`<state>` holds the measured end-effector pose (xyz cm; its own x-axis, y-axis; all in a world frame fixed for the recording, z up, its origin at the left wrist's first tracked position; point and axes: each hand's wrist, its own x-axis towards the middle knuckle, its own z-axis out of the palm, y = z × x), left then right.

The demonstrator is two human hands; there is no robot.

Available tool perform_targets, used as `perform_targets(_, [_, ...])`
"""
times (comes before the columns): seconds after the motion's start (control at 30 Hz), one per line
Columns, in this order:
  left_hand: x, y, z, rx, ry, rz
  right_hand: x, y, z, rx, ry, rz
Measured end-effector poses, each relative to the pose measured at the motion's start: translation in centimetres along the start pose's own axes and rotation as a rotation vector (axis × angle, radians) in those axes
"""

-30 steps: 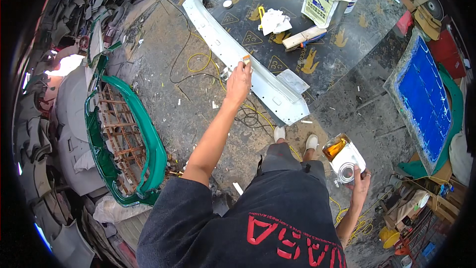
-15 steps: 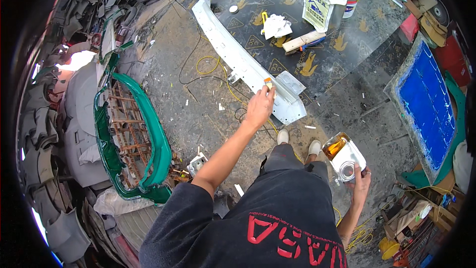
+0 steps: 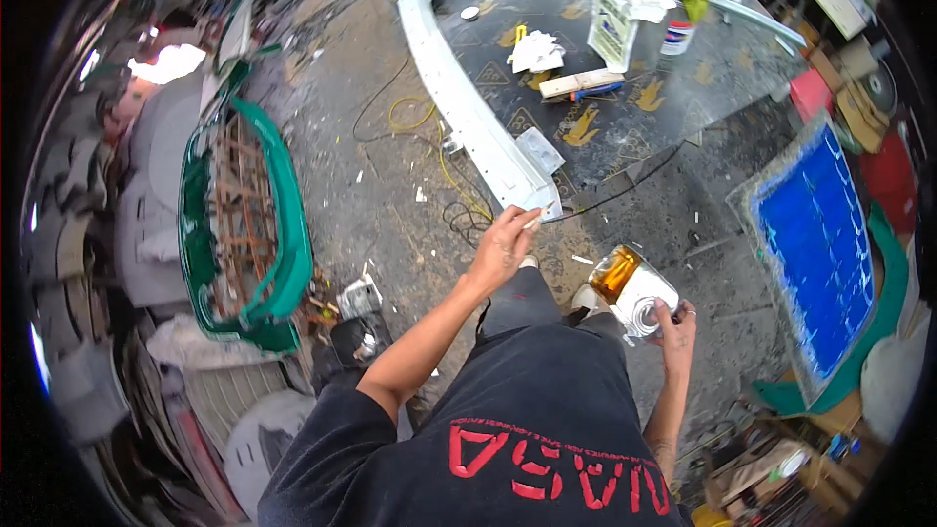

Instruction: The person applies a liquid from a metal container onto a white automotive part using a small brush.

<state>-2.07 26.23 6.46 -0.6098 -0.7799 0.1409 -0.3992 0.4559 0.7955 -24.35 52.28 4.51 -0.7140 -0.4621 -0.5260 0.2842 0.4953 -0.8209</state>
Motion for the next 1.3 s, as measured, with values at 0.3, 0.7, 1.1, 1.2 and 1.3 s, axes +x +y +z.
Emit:
perform_targets(0.3, [-14.1,-1.8,-2.2,-0.365,0.509,-0.424,6.5,-4.6,3.3,-0.364,-0.556,-0.242])
perform_targets(0.7, [-36.3,4.2,3.9,-0.534,1.341,-0.641,-3.4,-5.7,16.5,-0.781,-1.165,-0.468])
perform_targets(1.1, [-54.9,15.8,12.1,-0.500,2.022,-0.773,-22.9,6.3,20.7,-1.065,-1.697,-0.465])
perform_targets(1.2, [-57.2,18.0,11.8,-0.478,2.119,-0.773,-27.9,9.0,21.7,-1.136,-1.827,-0.538])
perform_targets(1.3, [-58.4,18.6,11.0,-0.273,2.125,-0.915,-32.2,11.2,23.1,-1.145,-1.909,-0.668])
